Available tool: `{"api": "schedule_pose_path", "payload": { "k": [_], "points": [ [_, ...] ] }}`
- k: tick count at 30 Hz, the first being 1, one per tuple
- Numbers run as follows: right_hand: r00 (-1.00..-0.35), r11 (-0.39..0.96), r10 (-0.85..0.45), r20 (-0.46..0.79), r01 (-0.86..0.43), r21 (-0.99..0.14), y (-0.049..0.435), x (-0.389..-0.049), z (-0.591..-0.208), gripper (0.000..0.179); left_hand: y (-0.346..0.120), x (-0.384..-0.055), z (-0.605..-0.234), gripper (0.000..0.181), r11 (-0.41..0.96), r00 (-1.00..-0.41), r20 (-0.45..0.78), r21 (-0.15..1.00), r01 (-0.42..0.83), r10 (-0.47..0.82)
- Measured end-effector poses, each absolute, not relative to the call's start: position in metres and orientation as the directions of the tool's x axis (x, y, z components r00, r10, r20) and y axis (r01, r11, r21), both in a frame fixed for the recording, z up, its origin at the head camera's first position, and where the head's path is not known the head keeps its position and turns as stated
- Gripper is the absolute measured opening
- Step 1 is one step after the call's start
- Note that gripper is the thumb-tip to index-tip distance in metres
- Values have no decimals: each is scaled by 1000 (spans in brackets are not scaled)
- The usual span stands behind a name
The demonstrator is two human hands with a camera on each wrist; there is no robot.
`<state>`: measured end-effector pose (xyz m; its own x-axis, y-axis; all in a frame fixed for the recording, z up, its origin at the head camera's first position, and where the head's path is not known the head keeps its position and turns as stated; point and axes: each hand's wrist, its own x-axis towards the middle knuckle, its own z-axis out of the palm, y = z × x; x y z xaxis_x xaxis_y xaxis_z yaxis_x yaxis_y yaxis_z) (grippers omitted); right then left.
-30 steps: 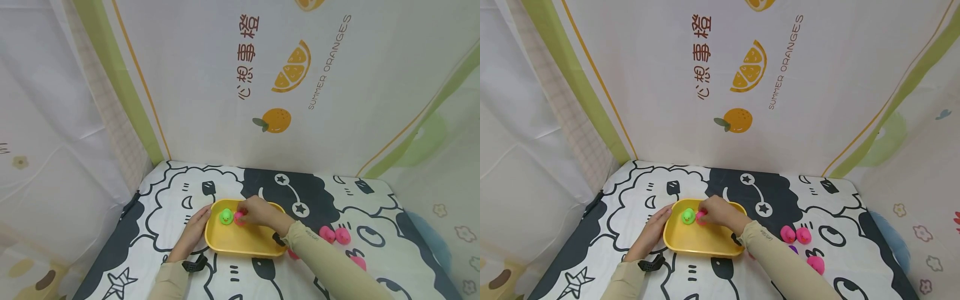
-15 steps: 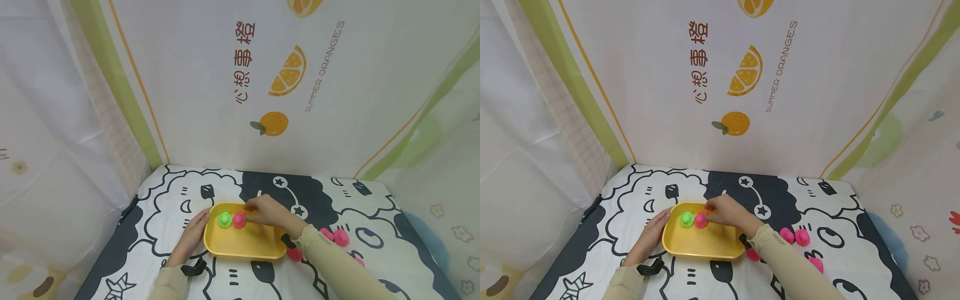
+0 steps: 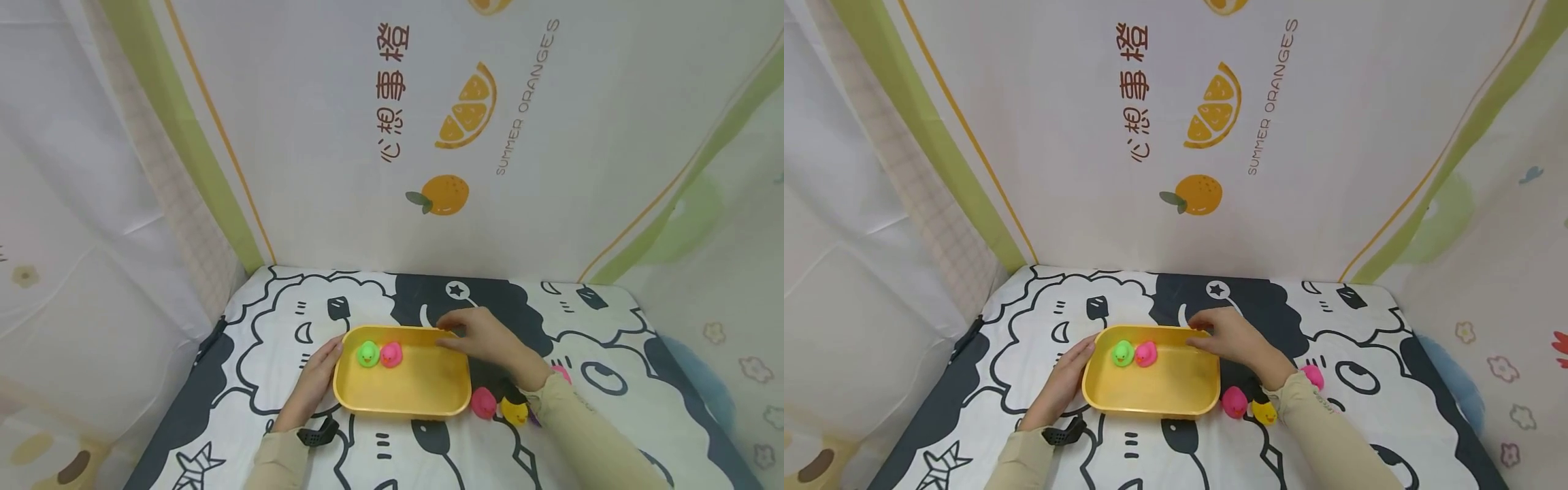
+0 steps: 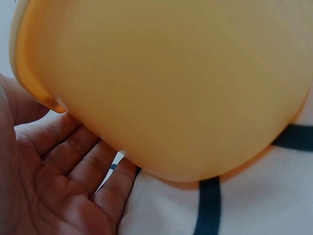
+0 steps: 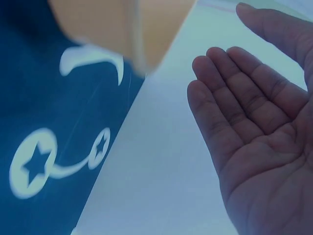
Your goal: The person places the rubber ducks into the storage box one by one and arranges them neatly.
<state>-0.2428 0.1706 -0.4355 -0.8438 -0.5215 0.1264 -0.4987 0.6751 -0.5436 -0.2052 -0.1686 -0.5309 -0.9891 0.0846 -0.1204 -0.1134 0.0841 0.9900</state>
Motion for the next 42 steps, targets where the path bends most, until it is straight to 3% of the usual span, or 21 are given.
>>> {"api": "schedule_pose_path", "payload": {
  "k": [7,15,23,37,42],
  "points": [
    [-884,734,-444,144,-452,-507,222,-231,-436,36,-169,-209,-531,52,87,-989,-126,989,-119,79],
    [-945,792,-318,72,-306,-528,279,-212,-450,40,-169,-206,-533,55,90,-988,-131,988,-124,78],
    [-966,812,-260,8,-223,-539,325,-196,-471,37,-170,-206,-534,56,78,-987,-141,988,-135,73],
    [-977,785,-204,-58,-128,-606,349,-178,-487,36,-170,-203,-535,51,78,-988,-137,988,-131,78],
    [-978,805,-193,-82,-110,-583,349,-178,-491,37,-170,-204,-535,52,87,-988,-132,988,-125,79]
  ]
}}
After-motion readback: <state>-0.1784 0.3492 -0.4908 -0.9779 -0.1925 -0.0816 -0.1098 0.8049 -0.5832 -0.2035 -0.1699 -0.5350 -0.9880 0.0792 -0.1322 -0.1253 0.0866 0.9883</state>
